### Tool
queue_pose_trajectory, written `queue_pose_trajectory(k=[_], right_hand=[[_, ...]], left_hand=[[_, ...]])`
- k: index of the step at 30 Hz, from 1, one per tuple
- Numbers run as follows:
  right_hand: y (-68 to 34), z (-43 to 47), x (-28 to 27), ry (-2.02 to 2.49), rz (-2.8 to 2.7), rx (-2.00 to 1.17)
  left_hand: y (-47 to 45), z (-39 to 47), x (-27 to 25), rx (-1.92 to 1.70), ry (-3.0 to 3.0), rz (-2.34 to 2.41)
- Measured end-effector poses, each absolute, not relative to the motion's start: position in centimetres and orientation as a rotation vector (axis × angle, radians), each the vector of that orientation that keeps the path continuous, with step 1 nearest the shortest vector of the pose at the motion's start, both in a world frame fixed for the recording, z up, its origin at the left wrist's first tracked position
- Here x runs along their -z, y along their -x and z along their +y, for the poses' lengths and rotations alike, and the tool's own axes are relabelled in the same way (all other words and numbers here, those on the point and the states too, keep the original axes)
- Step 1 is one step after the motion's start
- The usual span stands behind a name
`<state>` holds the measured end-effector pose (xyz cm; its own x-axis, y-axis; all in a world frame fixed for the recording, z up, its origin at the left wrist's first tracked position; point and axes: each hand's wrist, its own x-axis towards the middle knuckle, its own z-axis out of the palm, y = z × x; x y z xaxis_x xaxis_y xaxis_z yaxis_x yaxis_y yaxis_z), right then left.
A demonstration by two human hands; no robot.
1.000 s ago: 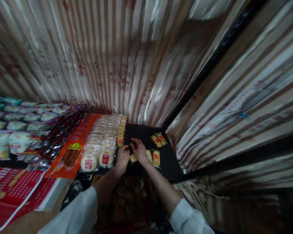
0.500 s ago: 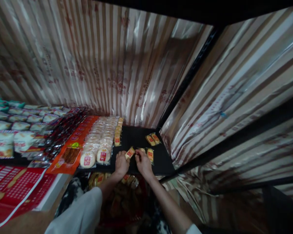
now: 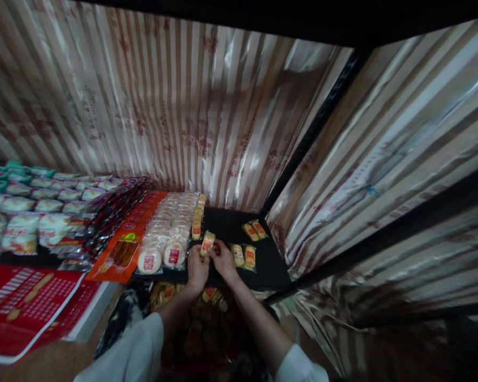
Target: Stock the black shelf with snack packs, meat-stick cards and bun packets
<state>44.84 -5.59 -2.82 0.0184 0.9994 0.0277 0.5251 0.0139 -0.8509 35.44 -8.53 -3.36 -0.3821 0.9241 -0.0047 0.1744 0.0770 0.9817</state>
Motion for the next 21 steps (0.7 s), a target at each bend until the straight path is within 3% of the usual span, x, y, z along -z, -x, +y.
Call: queue_pose_trajectory(k=[21], right_hand=[[-40.8,-0.9,4.7,1.577,-1.678,-0.769]], left_hand=[[-34.7,-6.8,3.5,-1.324,-0.9,1.645]])
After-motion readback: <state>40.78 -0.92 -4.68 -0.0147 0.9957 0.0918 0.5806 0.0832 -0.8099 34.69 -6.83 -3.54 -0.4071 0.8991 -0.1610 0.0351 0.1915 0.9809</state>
